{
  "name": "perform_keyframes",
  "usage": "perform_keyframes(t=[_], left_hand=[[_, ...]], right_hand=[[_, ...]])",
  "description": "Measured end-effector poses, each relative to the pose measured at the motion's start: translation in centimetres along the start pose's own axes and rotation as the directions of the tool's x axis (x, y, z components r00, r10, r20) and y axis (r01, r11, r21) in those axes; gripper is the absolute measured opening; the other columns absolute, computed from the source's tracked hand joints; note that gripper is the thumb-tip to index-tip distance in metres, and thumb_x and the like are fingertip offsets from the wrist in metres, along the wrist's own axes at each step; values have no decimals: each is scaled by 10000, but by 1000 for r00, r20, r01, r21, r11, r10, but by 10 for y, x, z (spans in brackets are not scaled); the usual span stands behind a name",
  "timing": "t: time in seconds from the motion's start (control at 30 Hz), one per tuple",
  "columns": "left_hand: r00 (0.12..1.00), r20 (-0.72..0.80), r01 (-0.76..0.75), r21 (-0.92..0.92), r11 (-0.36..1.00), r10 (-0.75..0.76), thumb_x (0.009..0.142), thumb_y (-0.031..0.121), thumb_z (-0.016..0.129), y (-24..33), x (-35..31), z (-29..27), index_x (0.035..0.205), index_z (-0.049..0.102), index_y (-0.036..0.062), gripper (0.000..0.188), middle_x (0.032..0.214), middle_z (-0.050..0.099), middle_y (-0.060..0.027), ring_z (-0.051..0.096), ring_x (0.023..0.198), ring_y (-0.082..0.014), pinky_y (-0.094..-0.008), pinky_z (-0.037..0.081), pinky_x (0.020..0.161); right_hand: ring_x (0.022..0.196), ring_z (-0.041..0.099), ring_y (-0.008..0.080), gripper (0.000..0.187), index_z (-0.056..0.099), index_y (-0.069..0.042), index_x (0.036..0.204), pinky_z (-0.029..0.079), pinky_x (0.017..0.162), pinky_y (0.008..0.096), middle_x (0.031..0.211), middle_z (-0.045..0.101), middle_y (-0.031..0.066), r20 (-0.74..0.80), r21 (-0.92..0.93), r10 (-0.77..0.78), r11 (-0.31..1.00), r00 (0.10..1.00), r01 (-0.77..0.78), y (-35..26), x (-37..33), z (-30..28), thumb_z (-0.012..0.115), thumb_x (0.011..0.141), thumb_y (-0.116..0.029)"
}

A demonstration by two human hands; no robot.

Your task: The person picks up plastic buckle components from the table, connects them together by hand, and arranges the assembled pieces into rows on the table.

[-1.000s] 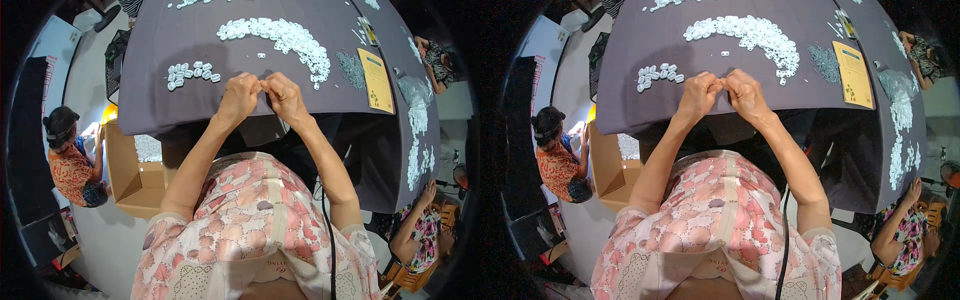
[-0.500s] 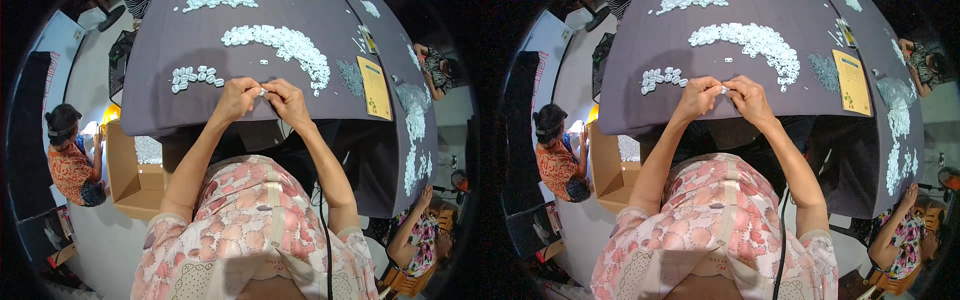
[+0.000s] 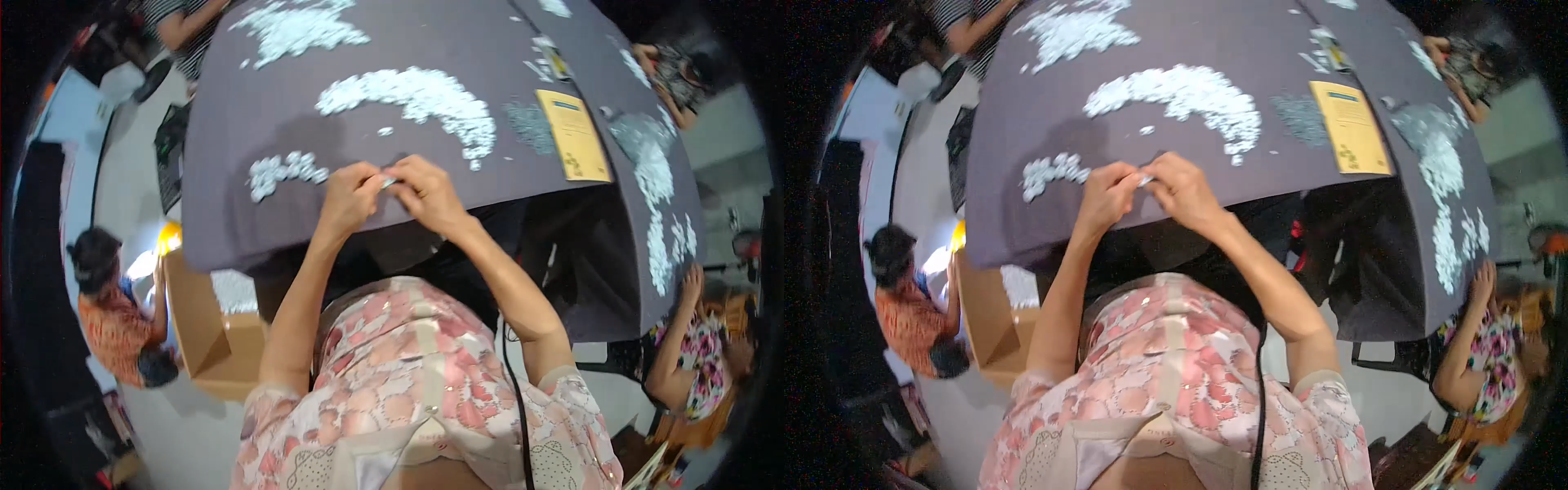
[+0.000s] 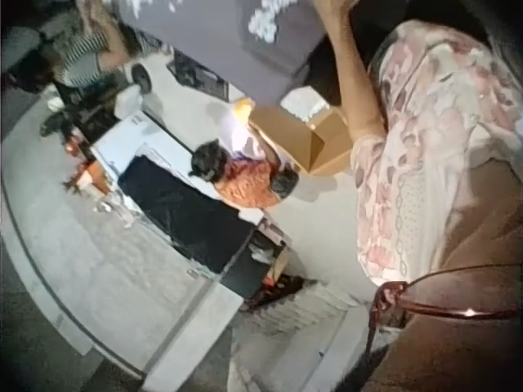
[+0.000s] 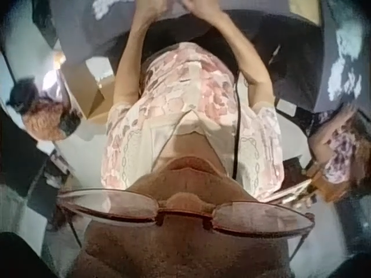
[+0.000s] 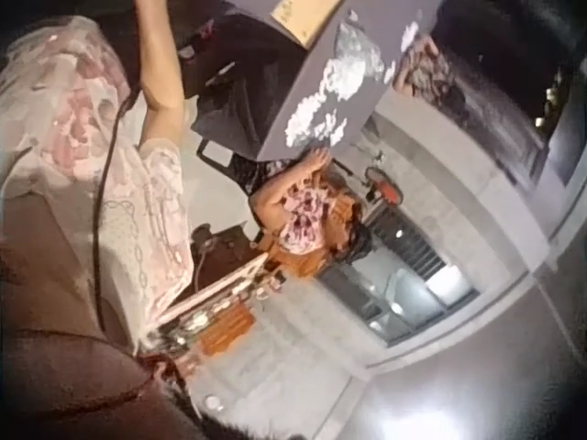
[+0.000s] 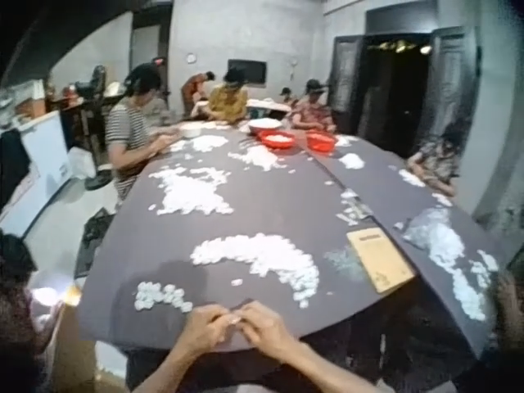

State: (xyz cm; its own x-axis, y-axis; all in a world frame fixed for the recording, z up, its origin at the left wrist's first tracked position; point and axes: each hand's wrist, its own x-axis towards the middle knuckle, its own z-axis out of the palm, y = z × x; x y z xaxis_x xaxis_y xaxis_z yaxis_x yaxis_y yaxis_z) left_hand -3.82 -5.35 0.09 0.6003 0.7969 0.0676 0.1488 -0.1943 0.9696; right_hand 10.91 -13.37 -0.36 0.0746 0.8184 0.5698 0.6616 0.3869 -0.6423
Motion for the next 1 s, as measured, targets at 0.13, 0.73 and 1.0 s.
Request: perform_keyframes(t=[0.13, 0.73, 1.0], left_hand=[[991, -98, 108, 145, 984, -94, 782, 113, 580, 9, -13, -11, 722, 601, -33, 159, 518, 520, -43, 503, 434, -98, -270, 370, 409], [953, -294, 121, 579, 806, 68, 758, 153, 568, 3, -3, -55, 733, 637, -26, 192, 671, 619, -197, 615, 635, -337, -400, 477, 609], [939, -325, 94, 552, 828, 110, 746, 150, 617, -1, -8, -56, 724, 634, -24, 176, 653, 611, -192, 611, 613, -324, -388, 471, 583]], right_hand=[[712, 597, 230, 199, 611, -1, 925, 476, 601, 290, 858, 589, 111, 60, 37, 23, 999, 998, -25, -6, -5, -23, 618, 734, 56], [775, 596, 326, 96, 655, -60, 811, 472, 677, 408, 836, 594, 144, -226, -664, 321, 639, 919, -387, 89, -9, -157, 602, 771, -130], [744, 586, 360, 57, 529, -25, 817, 475, 640, 433, 839, 572, 163, -98, -771, 295, 581, 950, -260, 76, -6, -150, 514, 783, -67]])
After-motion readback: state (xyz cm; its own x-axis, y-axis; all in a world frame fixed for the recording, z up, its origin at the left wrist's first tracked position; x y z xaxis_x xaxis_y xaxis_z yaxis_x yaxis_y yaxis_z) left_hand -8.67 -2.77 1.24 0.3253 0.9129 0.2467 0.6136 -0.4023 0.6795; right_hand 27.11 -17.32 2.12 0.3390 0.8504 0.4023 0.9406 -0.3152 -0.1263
